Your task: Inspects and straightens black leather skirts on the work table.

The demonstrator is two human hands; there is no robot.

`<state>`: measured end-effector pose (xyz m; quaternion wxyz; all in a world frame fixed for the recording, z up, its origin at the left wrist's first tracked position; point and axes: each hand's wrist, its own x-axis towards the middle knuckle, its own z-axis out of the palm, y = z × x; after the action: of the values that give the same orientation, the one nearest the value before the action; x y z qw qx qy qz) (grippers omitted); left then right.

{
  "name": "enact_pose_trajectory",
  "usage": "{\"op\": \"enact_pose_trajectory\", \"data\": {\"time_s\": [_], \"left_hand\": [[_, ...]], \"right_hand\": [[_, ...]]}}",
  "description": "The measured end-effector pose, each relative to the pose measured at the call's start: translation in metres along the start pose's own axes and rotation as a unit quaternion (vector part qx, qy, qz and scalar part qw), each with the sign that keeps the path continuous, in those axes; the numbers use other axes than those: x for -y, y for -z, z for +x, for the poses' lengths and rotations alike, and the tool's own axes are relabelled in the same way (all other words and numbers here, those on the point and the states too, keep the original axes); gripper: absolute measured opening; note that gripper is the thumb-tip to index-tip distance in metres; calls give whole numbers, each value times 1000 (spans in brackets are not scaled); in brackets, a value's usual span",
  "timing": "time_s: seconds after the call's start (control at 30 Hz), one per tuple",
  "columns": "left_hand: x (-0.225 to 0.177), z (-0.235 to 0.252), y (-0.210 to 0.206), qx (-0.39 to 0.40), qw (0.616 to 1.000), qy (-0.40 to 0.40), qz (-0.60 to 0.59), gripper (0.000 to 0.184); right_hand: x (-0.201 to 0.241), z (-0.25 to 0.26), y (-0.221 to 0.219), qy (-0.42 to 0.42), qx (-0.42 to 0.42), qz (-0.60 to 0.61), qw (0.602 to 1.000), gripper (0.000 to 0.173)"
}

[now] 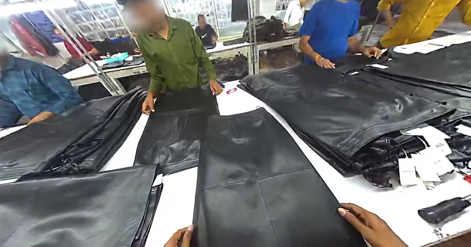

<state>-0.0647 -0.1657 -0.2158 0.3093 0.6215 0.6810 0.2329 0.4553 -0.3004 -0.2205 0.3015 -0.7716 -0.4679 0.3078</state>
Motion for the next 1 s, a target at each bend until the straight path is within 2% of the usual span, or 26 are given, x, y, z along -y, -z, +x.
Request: {"op": "enact_pose_trajectory", "data": {"time_s": [0.1,0.2,0.27,0.4,0.53,0.6,0.67,0.77,0.83,0.9,1.0], "left_hand": [[-19,6,-8,-39,998,25,32,52],[-30,27,-19,-76,995,36,57,55],[-38,40,-21,-77,992,55,83,49],[-44,50,-21,-62,985,66,146,34],[-25,43,-7,0,994,86,72,35],[-6,35,1,10,996,86,27,34],[-1,30,3,9,998,64,24,38],[-22,32,0,-2,998,31,57,54],[-38,42,-6,-23,995,25,91,59],[-46,53,-13,-37,989,25,139,59],[-64,53,-27,-37,983,12,177,54]], "right_hand": [[0,6,-16,-15,-41,16,999,44],[-2,24,-21,-25,-75,25,997,35],[-1,33,-21,-30,-83,47,995,31],[4,31,-16,-47,-82,103,990,32],[11,5,3,-57,-56,178,981,36],[8,-2,10,-65,-8,180,982,39],[8,-2,13,-83,8,169,982,35],[23,17,14,-124,-15,203,971,41],[28,41,11,-127,-24,246,961,39],[32,65,7,-123,-30,254,959,34],[30,82,8,-110,-59,179,976,35]]}}
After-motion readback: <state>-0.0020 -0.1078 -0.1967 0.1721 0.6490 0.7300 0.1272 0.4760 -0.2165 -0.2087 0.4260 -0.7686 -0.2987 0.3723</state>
